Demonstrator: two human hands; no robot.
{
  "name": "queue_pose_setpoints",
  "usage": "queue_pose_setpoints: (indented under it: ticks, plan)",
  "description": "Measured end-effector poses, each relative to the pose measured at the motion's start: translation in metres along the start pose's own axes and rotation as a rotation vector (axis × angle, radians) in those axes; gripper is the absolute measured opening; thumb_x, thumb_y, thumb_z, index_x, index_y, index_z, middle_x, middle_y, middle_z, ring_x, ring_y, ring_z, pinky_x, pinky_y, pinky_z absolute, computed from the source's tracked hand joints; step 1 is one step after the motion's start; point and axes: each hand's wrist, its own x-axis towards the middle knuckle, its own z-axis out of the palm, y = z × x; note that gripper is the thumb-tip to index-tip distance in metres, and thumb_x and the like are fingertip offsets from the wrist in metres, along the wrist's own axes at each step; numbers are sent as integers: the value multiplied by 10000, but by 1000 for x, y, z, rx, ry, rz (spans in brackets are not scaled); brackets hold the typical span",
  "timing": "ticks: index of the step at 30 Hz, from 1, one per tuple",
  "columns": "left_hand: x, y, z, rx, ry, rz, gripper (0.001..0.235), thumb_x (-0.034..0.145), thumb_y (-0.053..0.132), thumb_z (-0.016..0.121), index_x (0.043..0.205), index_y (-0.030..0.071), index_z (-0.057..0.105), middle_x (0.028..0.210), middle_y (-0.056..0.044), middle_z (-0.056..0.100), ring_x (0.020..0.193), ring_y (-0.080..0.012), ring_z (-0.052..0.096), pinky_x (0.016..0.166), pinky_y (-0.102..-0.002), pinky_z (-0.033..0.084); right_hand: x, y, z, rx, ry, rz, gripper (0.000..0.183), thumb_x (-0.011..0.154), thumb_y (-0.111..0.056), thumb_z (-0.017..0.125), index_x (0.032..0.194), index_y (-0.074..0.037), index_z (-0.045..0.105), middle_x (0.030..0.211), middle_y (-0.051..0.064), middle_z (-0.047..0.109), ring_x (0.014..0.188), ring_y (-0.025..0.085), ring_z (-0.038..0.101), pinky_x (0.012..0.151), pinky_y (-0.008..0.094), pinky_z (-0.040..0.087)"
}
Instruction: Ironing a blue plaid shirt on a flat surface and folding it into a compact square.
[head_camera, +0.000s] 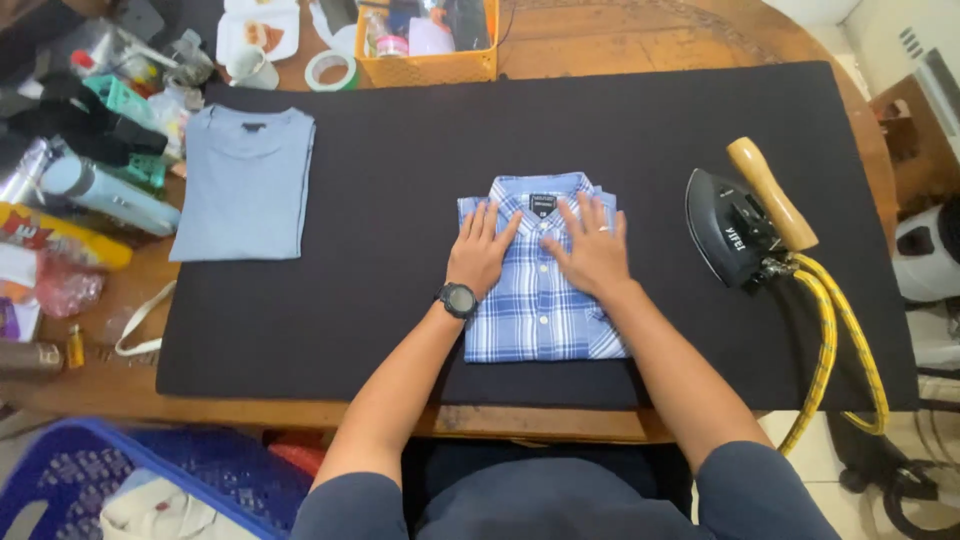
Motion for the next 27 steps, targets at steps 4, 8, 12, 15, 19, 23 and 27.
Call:
queue_pose_setpoints:
  ticks: [4, 8, 12, 15, 19, 23, 27]
  plan:
    - [-6, 0, 10, -2, -12, -21, 529, 1165, 146, 456, 1655, 325, 546, 1548, -208, 636, 1466, -399, 606, 1226, -531, 469, 16, 50, -4, -9, -44, 148, 781, 1143, -719, 337, 1775, -260, 331, 1839, 213, 283, 1710, 391, 237, 1304, 757, 107]
    - [-6, 2, 7, -4, -36, -48, 546, 1157, 138, 465, 1672, 312, 526, 1563, -203, 625, 1480, -388, 595, 1240, -521, 461, 29, 117, -12, -113, 240, 44, 611, 1086, -605, 544, 1541, -199, 577, 1552, 98, 529, 1505, 298, 468, 1196, 593, 309]
    - [-3, 3, -10, -137, -84, -95, 649, 1112, -32, 516, 1701, 237, 463, 1648, -234, 578, 1539, -435, 558, 1273, -528, 487, 16, 155, -108, -582, 578, 170, 515, 1020, -567, 735, 1416, -238, 743, 1329, 42, 717, 1105, 309, 593, 817, 450, 399]
    - [-2, 2, -9, -183, -80, -123, 626, 1091, 43, 608, 1685, 202, 487, 1641, -237, 575, 1539, -438, 550, 1269, -540, 491, 13, 223, -116, -347, 218, 479, 810, 1143, -707, 578, 1579, -25, 587, 1427, 374, 614, 1244, 585, 535, 968, 674, 405]
    - [-2, 1, -9, -208, -79, -141, 545, 1080, 67, 641, 1614, 146, 573, 1621, -243, 585, 1528, -437, 552, 1268, -541, 490, 1, 198, -147, -125, -122, 486, 743, 1279, -669, 269, 1321, 3, 581, 1061, 369, 770, 923, 638, 722, 776, 676, 506]
    - [-4, 2, -11, -246, -59, -138, 551, 1061, 54, 652, 1604, 130, 591, 1613, -238, 598, 1518, -425, 567, 1265, -530, 495, -17, 141, -162, -99, -294, 439, 749, 1157, -760, 379, 1330, -77, 631, 1160, 359, 784, 1070, 615, 722, 867, 643, 529]
    - [-13, 1, 17, -188, -68, -191, 544, 1098, 204, 563, 1641, 239, 576, 1611, -169, 595, 1531, -344, 547, 1297, -472, 416, -33, 113, -134, -131, -143, 391, 752, 1169, -793, 423, 1281, -113, 725, 965, 334, 818, 988, 552, 814, 810, 566, 616]
